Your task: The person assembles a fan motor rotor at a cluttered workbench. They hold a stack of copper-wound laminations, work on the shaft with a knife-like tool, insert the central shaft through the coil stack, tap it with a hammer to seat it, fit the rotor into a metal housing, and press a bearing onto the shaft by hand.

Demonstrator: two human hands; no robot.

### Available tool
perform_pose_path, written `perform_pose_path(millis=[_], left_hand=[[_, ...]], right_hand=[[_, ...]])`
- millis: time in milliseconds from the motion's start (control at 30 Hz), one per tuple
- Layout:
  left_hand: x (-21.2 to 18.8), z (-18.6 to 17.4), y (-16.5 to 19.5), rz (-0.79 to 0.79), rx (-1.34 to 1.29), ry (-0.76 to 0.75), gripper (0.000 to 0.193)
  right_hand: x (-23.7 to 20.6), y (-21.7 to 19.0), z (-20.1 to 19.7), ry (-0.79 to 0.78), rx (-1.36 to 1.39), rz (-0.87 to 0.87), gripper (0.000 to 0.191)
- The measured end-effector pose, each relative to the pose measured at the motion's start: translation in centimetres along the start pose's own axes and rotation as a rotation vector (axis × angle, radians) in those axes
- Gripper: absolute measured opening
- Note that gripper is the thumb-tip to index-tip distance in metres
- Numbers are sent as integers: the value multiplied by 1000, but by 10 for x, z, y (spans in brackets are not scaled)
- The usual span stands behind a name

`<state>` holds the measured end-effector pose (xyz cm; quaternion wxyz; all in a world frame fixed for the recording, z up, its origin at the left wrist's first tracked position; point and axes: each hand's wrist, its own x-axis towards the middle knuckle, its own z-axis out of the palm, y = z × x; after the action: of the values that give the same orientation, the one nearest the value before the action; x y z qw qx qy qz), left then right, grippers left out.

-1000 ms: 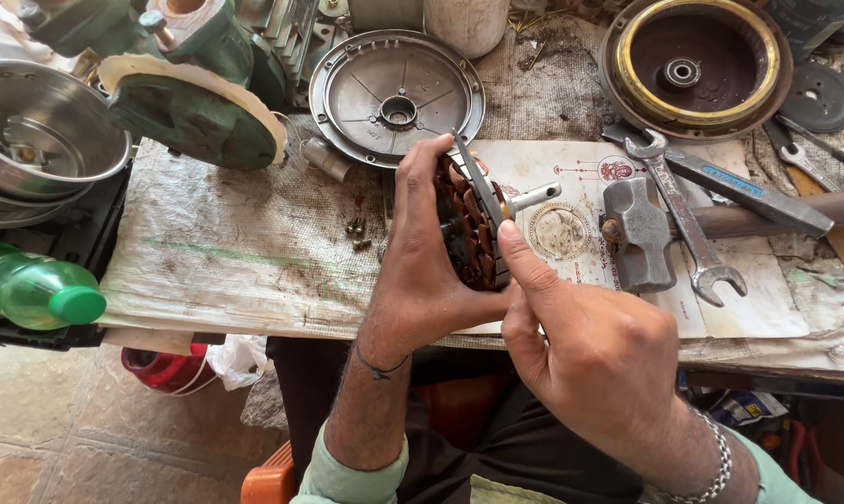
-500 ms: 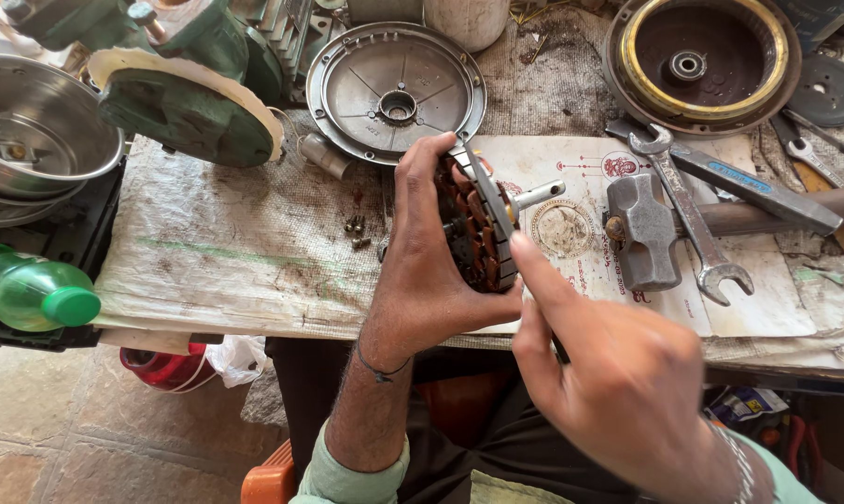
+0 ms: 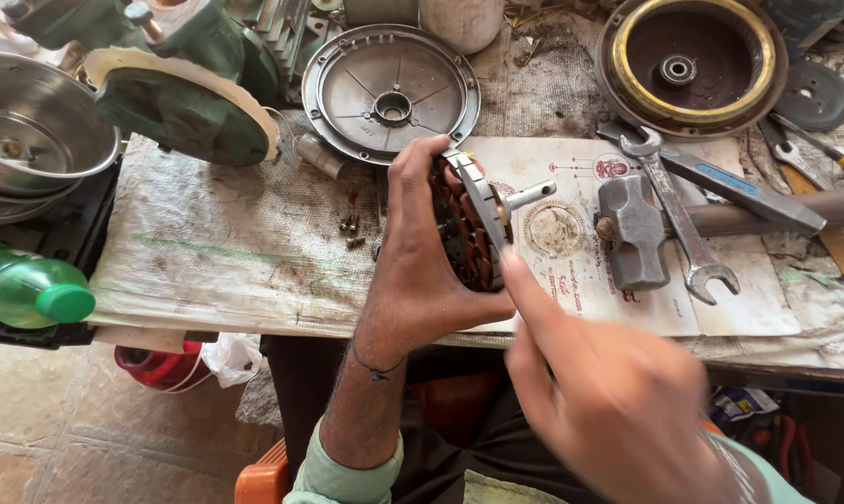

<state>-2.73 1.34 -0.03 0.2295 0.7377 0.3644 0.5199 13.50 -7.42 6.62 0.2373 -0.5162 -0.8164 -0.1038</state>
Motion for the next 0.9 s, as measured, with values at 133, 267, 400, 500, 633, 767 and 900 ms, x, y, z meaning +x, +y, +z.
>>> perform_pose_path(millis=[133,267,400,500,633,767,900], left_hand=[[1,2,1,-34,12,9,125],[0,2,4,-50,15,-23,127],[2,1,1,-14,-14,-59,130],[3,2,-1,10,63,-88,138],[4,4,0,9,58,-26,130],[1,1,6,-55,-3,1,124],[1,3,13,-97,-17,29,118]], right_hand=[[15,-5,-7,16,79,2,55],[10,-2,-8,-14,11,16,53],[-14,23,28,67,123,21,49],[-22,33,41,37,148,60,51],[-9,25,26,38,132,90,48],[-2,10,-4,-19,73,99,50],[-1,5,-10,-8,82,89,51]])
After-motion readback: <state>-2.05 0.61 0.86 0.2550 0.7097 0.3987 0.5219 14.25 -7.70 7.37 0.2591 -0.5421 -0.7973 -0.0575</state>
